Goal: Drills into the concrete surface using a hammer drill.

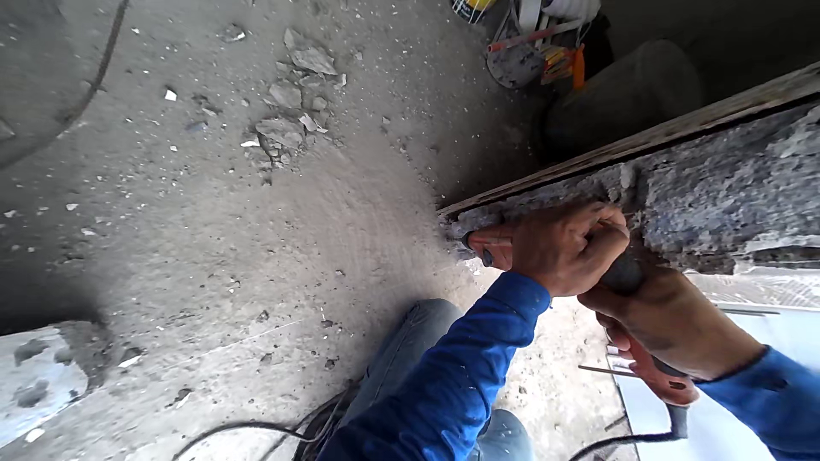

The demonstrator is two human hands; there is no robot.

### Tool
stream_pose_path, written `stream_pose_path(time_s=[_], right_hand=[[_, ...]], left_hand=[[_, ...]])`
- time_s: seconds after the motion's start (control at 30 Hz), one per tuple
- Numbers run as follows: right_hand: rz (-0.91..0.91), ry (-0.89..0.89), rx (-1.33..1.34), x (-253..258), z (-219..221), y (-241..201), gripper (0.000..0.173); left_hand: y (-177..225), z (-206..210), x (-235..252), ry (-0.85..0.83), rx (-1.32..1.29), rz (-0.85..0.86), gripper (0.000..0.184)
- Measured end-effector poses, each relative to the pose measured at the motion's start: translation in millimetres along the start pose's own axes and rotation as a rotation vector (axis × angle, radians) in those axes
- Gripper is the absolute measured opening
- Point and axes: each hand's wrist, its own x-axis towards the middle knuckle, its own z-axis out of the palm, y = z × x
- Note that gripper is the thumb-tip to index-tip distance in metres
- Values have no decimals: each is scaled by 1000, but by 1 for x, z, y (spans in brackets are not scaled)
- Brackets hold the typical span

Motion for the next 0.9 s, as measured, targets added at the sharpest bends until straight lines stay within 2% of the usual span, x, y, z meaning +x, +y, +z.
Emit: stream_pose_path(time_s=[0.3, 0.5, 0.63, 0.8, 0.9], right_hand=[[-71, -5, -90, -7, 2, 24, 13], [-148, 17, -383, -7, -4, 23, 18], [-87, -21, -182, -10, 2, 10, 13], [-22, -50, -69, -12, 14, -15, 17], [-6, -42, 12, -10, 12, -20, 17]], left_hand=[[5, 4, -23, 23, 42, 44, 20], [13, -3, -43, 106, 89, 46, 18], [5, 0, -23, 111, 65, 58, 21], [-1, -20, -6, 8, -92, -16, 19], [-1, -17, 5, -59, -88, -70, 20]])
